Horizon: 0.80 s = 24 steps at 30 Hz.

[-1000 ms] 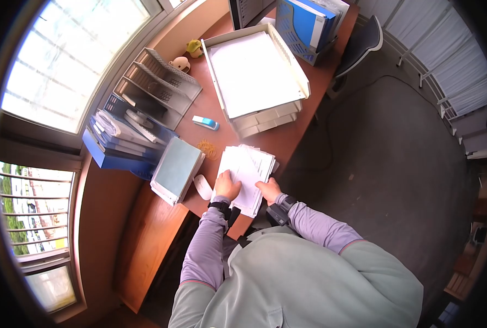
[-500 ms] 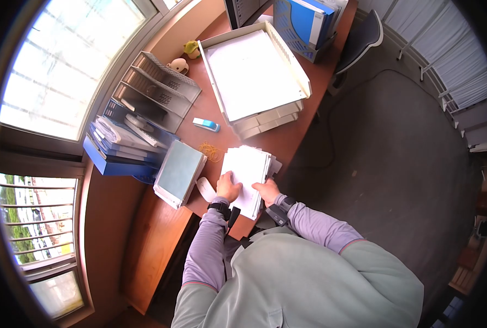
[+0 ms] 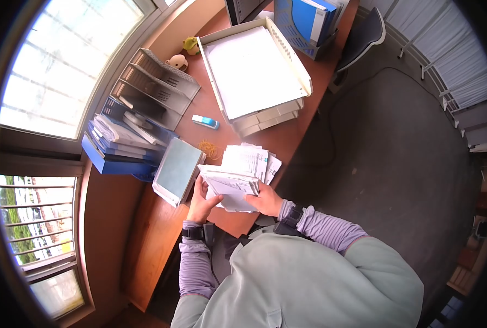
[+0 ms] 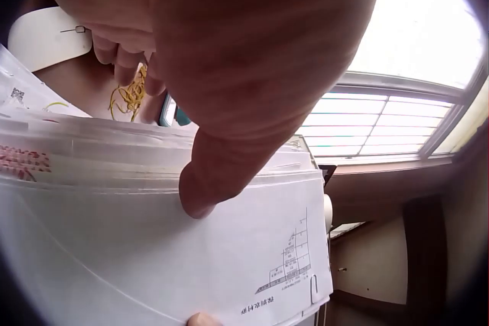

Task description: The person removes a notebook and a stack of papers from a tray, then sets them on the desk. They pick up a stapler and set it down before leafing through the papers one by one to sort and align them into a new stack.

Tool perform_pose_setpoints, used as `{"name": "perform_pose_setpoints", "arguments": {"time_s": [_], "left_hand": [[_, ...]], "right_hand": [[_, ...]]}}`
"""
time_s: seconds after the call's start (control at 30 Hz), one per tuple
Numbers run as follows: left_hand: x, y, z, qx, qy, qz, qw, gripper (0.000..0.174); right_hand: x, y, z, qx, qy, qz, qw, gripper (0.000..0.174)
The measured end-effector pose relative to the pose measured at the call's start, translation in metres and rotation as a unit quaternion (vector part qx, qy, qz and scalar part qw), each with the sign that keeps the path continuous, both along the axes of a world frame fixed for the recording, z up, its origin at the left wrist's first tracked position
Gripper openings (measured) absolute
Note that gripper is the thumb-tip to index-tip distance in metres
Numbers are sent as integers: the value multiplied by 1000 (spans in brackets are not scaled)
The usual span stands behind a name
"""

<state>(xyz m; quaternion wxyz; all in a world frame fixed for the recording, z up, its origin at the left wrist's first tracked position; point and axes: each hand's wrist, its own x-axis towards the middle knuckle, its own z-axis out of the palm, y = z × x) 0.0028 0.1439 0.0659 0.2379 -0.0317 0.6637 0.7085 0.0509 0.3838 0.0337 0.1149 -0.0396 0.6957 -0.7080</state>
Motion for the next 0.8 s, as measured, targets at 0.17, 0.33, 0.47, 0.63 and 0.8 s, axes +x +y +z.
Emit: {"name": "perform_pose_setpoints", "arguments": {"time_s": [0.17,0.33,0.47,0.63,0.8], "left_hand": [[33,-19,-7,-49,8,18,999,61],[61,8,-38,-18,-25,117,993,36],[77,23,-57,-35,-7,153,988,35],[83,20,-95,-104,72,132,983,34],[87,22,-103,-131,131,102,977,41]], "right_hand": [[-6,-9,29,-15,86,108,990,33],[-4,-10,-8,20,162,79,983,35],[5,-5,-27,40,151,69,985,41],[1,-1,-30,61,202,52,976,49],[7,9,-44,74,186,65,978,50]]}}
